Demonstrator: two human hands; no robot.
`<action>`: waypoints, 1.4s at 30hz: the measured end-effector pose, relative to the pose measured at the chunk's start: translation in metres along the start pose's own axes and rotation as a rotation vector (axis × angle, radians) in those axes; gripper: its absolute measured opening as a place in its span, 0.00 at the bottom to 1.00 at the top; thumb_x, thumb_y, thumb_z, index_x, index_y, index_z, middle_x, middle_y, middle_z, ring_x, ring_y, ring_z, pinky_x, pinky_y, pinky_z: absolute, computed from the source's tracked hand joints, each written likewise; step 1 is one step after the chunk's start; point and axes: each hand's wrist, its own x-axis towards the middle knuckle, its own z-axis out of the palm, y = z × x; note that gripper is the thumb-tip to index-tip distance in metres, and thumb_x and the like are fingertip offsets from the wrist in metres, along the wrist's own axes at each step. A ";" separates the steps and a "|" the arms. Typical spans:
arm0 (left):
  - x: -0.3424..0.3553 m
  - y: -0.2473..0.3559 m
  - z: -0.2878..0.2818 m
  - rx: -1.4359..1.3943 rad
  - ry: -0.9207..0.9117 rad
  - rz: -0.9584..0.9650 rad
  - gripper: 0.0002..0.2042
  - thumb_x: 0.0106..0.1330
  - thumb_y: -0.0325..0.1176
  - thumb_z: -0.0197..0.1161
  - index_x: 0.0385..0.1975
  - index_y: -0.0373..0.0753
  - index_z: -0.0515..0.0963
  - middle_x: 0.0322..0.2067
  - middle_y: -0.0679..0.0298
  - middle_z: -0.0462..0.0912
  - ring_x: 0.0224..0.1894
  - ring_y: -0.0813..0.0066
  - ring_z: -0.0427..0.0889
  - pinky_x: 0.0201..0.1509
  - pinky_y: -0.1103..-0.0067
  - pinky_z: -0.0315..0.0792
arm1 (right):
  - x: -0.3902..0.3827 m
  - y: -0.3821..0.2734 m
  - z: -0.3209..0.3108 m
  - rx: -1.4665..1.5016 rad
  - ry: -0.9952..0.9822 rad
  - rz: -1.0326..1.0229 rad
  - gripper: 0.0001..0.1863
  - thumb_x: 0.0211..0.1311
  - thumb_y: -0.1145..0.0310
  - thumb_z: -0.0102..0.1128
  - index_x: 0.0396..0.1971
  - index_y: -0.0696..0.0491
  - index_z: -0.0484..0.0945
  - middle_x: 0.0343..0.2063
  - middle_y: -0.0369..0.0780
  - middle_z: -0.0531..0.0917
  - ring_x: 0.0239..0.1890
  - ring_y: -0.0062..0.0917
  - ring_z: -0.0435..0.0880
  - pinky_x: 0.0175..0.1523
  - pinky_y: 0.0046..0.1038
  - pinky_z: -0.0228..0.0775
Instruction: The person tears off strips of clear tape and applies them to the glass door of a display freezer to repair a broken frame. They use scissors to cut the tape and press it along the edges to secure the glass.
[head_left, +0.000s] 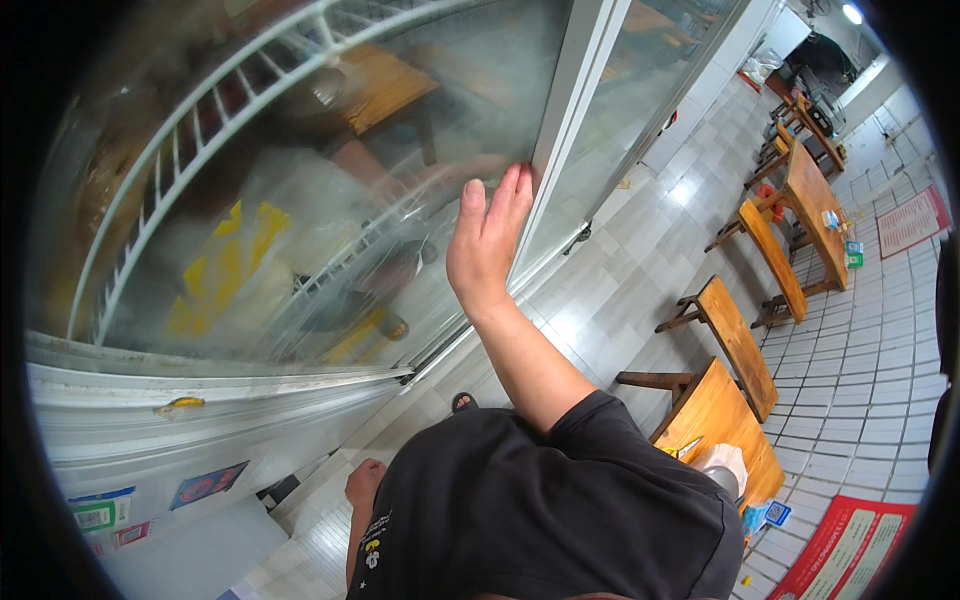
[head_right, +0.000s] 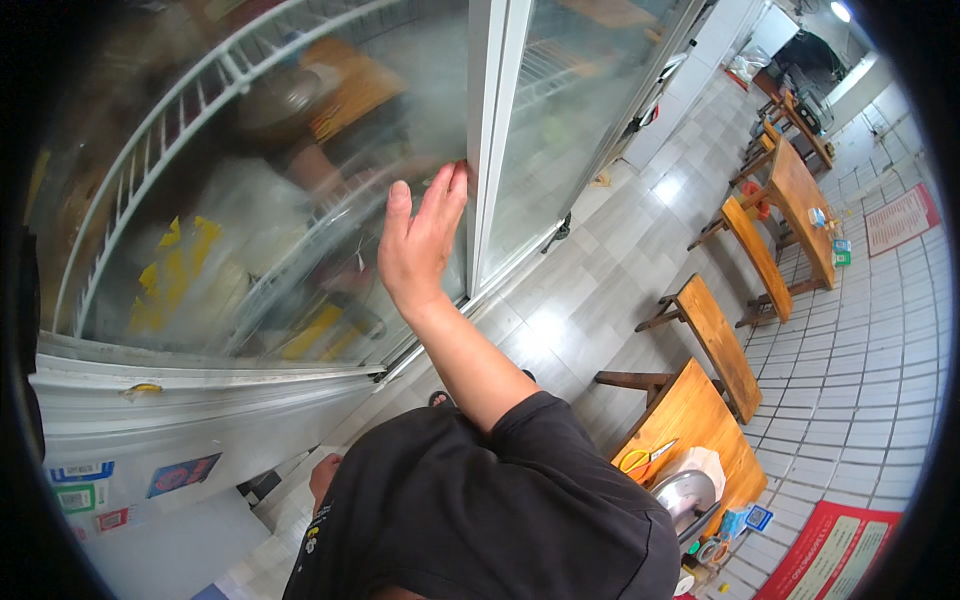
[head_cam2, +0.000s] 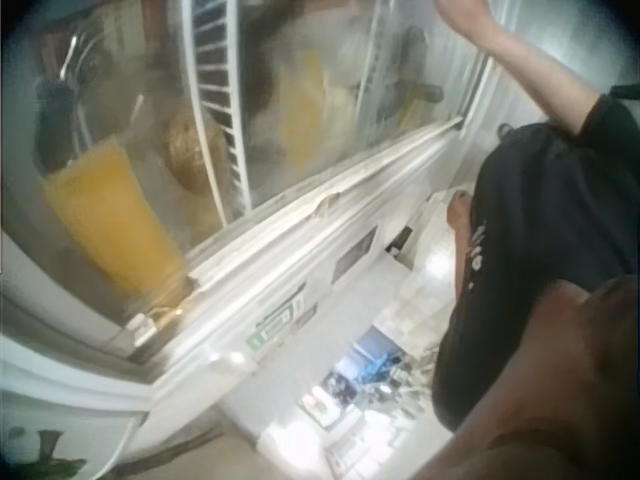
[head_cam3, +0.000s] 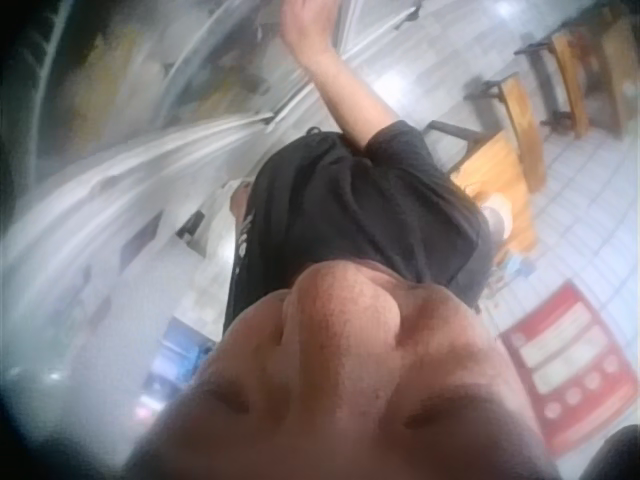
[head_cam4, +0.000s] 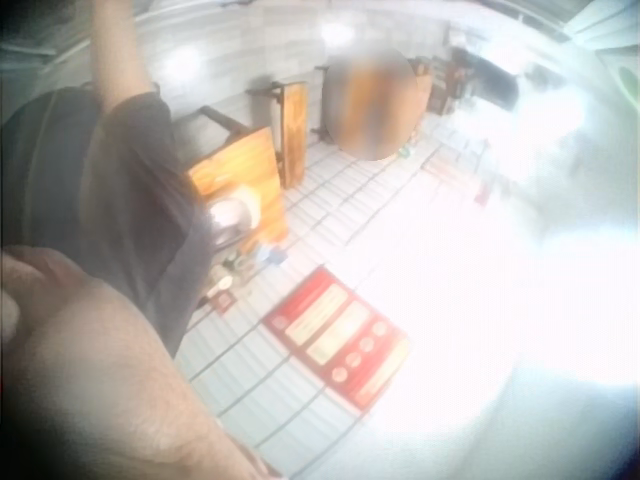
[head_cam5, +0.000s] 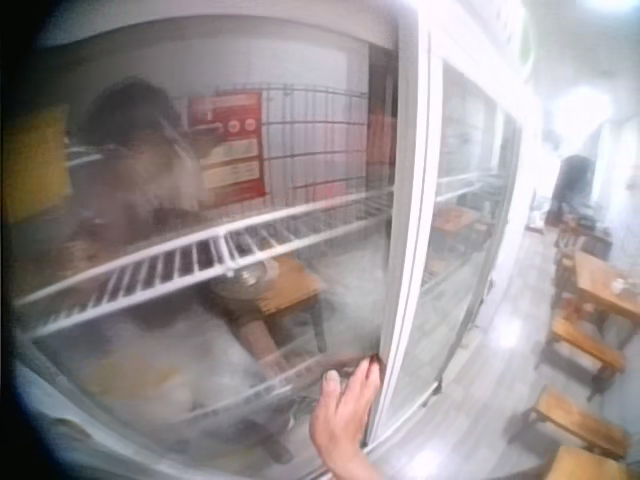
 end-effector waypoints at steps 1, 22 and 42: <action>0.003 -0.004 0.001 0.000 0.006 0.021 0.13 0.62 0.49 0.60 0.39 0.53 0.86 0.37 0.58 0.88 0.42 0.53 0.86 0.43 0.62 0.79 | 0.001 -0.004 0.002 0.012 0.013 0.046 0.41 0.77 0.48 0.42 0.70 0.71 0.49 0.73 0.61 0.48 0.76 0.51 0.47 0.77 0.42 0.42; -0.074 -0.078 0.012 -0.036 0.009 -0.341 0.14 0.64 0.48 0.57 0.40 0.52 0.86 0.40 0.57 0.88 0.45 0.53 0.86 0.49 0.64 0.79 | -0.013 -0.009 0.043 0.303 0.209 0.021 0.50 0.74 0.34 0.22 0.73 0.69 0.40 0.76 0.58 0.37 0.79 0.46 0.33 0.79 0.41 0.27; 0.014 -0.282 -0.103 0.276 0.055 -0.012 0.15 0.65 0.51 0.59 0.44 0.53 0.85 0.41 0.57 0.87 0.45 0.53 0.86 0.47 0.62 0.79 | -0.176 -0.033 0.122 -0.026 0.343 -0.392 0.55 0.62 0.24 0.43 0.76 0.53 0.52 0.74 0.56 0.51 0.75 0.57 0.51 0.73 0.57 0.47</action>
